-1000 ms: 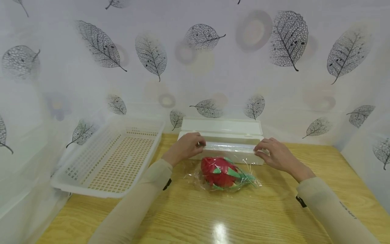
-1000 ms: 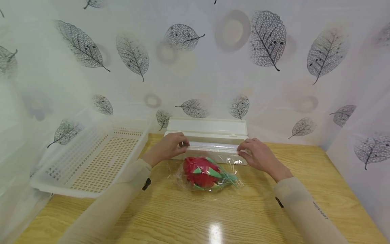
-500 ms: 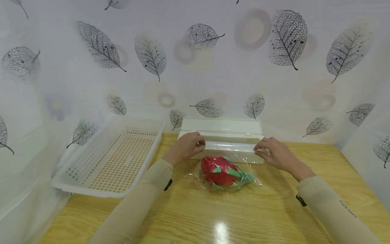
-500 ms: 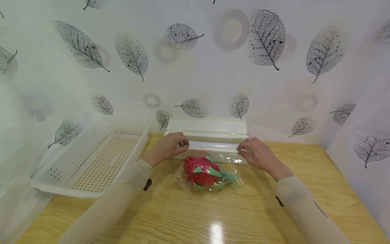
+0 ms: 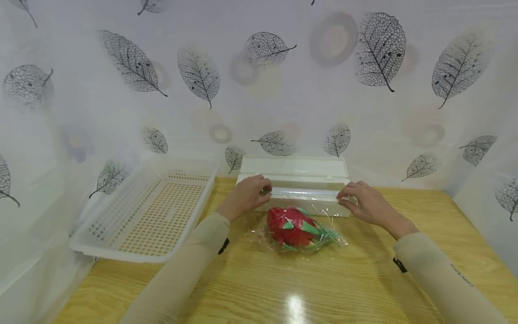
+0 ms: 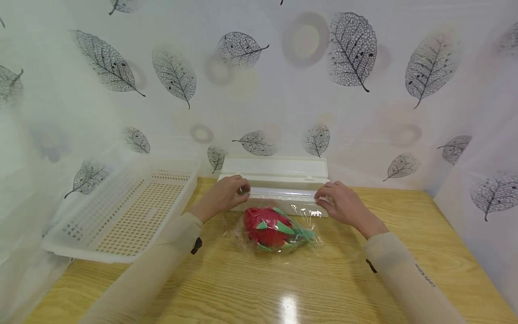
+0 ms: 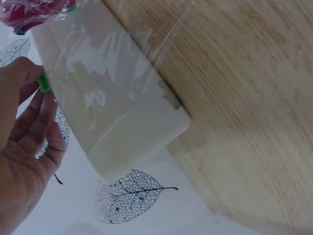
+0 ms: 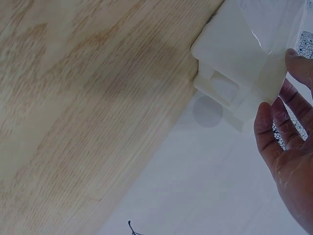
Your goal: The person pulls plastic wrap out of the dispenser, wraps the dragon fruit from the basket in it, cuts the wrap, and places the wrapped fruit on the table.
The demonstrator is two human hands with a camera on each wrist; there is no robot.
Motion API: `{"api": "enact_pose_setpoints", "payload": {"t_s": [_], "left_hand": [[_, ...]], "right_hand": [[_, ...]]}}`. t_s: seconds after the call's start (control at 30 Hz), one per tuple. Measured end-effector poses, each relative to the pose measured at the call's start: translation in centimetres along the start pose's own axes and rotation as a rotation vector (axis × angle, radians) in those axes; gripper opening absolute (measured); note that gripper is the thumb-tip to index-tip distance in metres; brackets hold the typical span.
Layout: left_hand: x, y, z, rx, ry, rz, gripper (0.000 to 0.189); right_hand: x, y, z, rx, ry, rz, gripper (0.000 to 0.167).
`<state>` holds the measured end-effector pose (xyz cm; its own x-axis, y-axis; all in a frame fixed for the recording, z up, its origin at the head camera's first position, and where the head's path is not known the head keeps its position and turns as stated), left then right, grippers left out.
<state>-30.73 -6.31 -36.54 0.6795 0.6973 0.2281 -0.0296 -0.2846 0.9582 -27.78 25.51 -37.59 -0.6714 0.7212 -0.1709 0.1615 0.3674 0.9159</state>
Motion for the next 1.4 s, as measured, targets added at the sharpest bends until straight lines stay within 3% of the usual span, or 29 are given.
{"api": "enact_pose_setpoints", "payload": {"t_s": [0.3, 0.67, 1.4], "left_hand": [[-0.11, -0.09, -0.03, -0.058, 0.026, -0.013, 0.01], [0.08, 0.59, 0.01, -0.132, 0.014, -0.024, 0.014], [-0.31, 0.34, 0.03, -0.126, 0.02, -0.039, 0.015]], "right_hand": [[-0.02, -0.04, 0.03, -0.005, -0.013, -0.002, 0.011], [0.07, -0.03, 0.01, 0.023, 0.018, 0.004, 0.012], [0.13, -0.04, 0.0, 0.006, -0.008, -0.002, 0.012]]}}
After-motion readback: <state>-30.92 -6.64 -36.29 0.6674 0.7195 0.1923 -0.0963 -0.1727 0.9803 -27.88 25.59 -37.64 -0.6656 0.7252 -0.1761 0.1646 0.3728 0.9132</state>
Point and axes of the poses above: each hand's wrist, its own z-axis away from the middle knuckle, its own y-axis out of the back of the hand, x = y × z, the point moved 4 cm from there along -z, towards the middle knuckle, and after that the axes turned 7 degrees about -x, right-handed, at the moved point
